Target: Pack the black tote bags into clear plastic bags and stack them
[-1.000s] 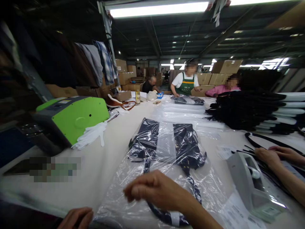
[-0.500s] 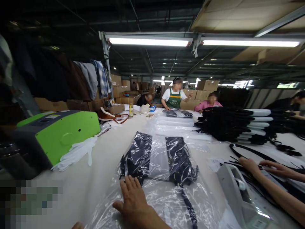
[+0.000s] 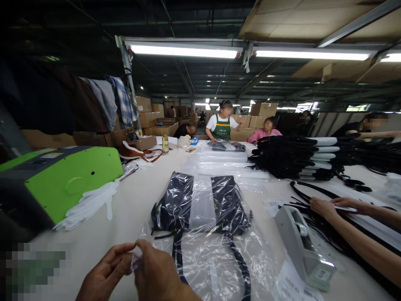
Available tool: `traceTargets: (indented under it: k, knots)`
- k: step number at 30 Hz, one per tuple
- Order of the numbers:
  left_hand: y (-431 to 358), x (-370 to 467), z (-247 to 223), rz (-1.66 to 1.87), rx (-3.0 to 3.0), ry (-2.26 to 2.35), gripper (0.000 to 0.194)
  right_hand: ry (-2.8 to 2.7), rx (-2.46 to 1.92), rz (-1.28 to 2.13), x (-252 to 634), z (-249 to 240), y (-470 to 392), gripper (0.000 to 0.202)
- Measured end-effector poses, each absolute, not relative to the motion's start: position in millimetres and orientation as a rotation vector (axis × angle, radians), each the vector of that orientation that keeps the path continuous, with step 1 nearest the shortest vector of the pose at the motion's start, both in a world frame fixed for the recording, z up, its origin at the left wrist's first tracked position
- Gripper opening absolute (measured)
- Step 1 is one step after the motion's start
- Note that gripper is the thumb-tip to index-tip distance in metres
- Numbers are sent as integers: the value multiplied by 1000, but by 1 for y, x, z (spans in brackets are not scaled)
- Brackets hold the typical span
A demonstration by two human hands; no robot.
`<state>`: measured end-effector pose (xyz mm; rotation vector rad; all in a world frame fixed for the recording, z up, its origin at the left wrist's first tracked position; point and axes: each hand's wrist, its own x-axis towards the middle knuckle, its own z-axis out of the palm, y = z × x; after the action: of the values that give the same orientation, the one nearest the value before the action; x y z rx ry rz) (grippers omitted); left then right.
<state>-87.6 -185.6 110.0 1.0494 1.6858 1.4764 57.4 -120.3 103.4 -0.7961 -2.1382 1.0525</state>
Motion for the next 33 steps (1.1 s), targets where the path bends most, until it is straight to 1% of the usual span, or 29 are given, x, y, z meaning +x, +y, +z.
traceTargets:
  k: [2,3,4,6,8,9,11,13,19,22,25,27,30,33]
  knots:
    - [-160,-93,117,1452,1226,1653,55,-1826,-859,1232,68,108,-95,35]
    - [-146,-97,117,1398,1335,1655,53,-1659,-898,1361,75,110,-80,29]
    - [-133,-102,115,1318,1449,1669,52,-1508,-934,1481,83,110,-64,29]
    - [-110,-112,108,1121,1647,1729,50,-1313,-1002,1645,100,107,-34,36]
    - [-90,-119,100,937,1777,1800,46,-1249,-1068,1690,115,100,-12,42]
    - [-83,-121,97,872,1817,1824,40,-1242,-1099,1685,122,96,-4,44]
    - [-72,-125,92,800,1863,1832,28,-1251,-1151,1659,134,90,6,45]
    - [-65,-128,89,802,1868,1814,23,-1283,-1197,1626,141,86,11,43]
    - [-54,-130,88,842,1827,1800,28,-1557,-1369,1413,152,92,21,22]
    - [-48,-130,86,818,1837,1843,34,-1765,-1440,1189,157,95,26,15]
    - [-42,-131,81,758,1896,1943,34,-1927,-1495,939,161,96,27,11]
    - [-41,-132,77,702,1971,2044,32,-1986,-1539,833,162,95,28,10]
    - [-45,-130,75,648,2120,2218,27,-2048,-1583,799,163,92,30,12]
    - [-49,-119,80,794,2198,2336,14,-2097,-1600,815,163,90,35,16]
